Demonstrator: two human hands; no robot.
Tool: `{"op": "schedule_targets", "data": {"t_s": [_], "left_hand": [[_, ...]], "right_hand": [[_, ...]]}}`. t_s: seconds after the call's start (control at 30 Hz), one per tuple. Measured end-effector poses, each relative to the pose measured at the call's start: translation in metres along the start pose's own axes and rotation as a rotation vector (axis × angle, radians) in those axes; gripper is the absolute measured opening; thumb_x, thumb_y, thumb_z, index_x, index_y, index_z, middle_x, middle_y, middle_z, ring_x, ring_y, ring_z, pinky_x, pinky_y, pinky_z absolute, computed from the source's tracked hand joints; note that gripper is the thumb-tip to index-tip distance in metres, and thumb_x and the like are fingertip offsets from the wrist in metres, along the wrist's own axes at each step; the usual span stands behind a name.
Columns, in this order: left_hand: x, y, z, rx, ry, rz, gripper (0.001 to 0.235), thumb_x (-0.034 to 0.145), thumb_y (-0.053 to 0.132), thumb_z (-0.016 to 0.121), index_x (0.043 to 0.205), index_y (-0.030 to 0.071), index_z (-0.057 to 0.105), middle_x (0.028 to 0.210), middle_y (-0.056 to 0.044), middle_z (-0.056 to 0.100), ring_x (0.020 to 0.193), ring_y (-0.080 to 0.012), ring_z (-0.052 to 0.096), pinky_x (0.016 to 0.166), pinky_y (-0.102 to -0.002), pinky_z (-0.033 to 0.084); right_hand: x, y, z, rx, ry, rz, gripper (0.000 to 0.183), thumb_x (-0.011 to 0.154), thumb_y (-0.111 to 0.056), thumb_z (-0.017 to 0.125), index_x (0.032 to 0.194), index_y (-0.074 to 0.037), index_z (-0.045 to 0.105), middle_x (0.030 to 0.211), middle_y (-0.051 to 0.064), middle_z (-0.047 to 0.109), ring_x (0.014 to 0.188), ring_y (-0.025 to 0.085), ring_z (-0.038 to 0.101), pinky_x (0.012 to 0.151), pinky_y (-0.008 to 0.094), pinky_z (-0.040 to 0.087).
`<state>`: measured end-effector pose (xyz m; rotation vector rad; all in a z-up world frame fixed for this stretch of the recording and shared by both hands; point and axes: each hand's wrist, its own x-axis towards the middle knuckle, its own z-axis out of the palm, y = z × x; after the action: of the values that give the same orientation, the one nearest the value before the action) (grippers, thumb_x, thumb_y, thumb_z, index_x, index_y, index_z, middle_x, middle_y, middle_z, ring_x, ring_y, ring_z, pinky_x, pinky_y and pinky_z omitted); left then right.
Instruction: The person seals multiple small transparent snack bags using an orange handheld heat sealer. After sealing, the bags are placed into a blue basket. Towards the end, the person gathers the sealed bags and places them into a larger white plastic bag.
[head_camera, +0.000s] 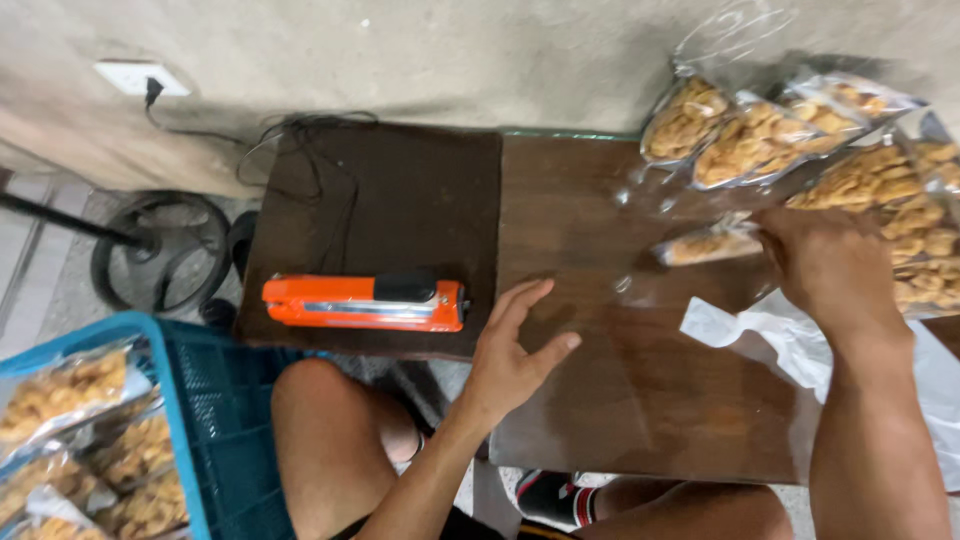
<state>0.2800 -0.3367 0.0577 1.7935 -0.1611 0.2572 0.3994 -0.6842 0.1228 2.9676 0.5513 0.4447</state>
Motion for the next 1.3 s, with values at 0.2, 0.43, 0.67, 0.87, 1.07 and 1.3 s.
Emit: {"op": "schedule_targets", "data": {"t_s": [0.2, 0.43, 0.67, 0.87, 1.07, 1.3], "left_hand": [[-0.025, -0.006, -0.04, 0.004, -0.322, 0.011, 0.108, 0.07, 0.022, 0.095, 0.154, -0.004, 0.034, 0.15, -0.026, 0.047, 0.143, -0.0396, 0.037, 0.113, -0.045, 0.033], [-0.098, -0.064, -0.092, -0.577, -0.202, -0.664, 0.077, 0.085, 0.021, 0.08, 0.152, 0.004, 0.046, 0.13, -0.013, 0.07, 0.112, -0.0206, 0.068, 0.094, -0.035, 0.058], [-0.096, -0.07, -0.16, -0.816, 0.139, -0.897, 0.06, 0.091, 0.023, 0.065, 0.147, 0.004, 0.049, 0.123, -0.016, 0.072, 0.105, -0.0242, 0.072, 0.087, -0.037, 0.059], [-0.076, -0.07, -0.176, -0.882, 0.163, -0.881, 0.057, 0.092, 0.022, 0.064, 0.145, 0.006, 0.051, 0.121, -0.012, 0.073, 0.104, -0.0191, 0.074, 0.086, -0.032, 0.061], [-0.072, -0.077, -0.181, -0.892, 0.136, -0.865, 0.055, 0.093, 0.019, 0.065, 0.144, 0.001, 0.052, 0.121, -0.013, 0.072, 0.102, -0.0206, 0.073, 0.086, -0.034, 0.06], [-0.074, -0.078, -0.185, -0.869, 0.163, -0.917, 0.056, 0.09, 0.018, 0.065, 0.143, 0.005, 0.053, 0.121, -0.013, 0.072, 0.103, -0.0208, 0.073, 0.086, -0.034, 0.06]], "right_hand": [[-0.009, -0.12, -0.045, 0.598, -0.131, -0.151, 0.029, 0.089, -0.024, 0.073, 0.114, -0.009, 0.073, 0.088, 0.017, 0.074, 0.071, 0.034, 0.071, 0.063, 0.043, 0.055], [0.025, -0.248, -0.02, 0.777, -0.186, -0.268, 0.044, 0.097, -0.02, 0.063, 0.139, -0.009, 0.06, 0.126, 0.017, 0.069, 0.11, 0.036, 0.067, 0.09, 0.044, 0.055], [0.041, -0.299, -0.008, 0.449, -0.149, -0.441, 0.071, 0.083, 0.002, 0.056, 0.152, -0.004, 0.04, 0.159, 0.014, 0.041, 0.141, 0.043, 0.04, 0.113, 0.048, 0.039], [0.038, -0.302, 0.012, 0.333, -0.178, -0.449, 0.073, 0.082, 0.003, 0.054, 0.153, -0.008, 0.038, 0.161, 0.01, 0.038, 0.145, 0.041, 0.036, 0.112, 0.051, 0.039], [0.028, -0.3, 0.037, 0.32, -0.174, -0.43, 0.076, 0.08, 0.002, 0.055, 0.153, -0.01, 0.039, 0.161, 0.007, 0.038, 0.146, 0.041, 0.035, 0.111, 0.055, 0.039], [0.023, -0.305, 0.052, 0.324, -0.287, -0.329, 0.077, 0.082, 0.005, 0.055, 0.155, -0.017, 0.04, 0.163, 0.002, 0.035, 0.149, 0.04, 0.028, 0.112, 0.061, 0.034]]}}
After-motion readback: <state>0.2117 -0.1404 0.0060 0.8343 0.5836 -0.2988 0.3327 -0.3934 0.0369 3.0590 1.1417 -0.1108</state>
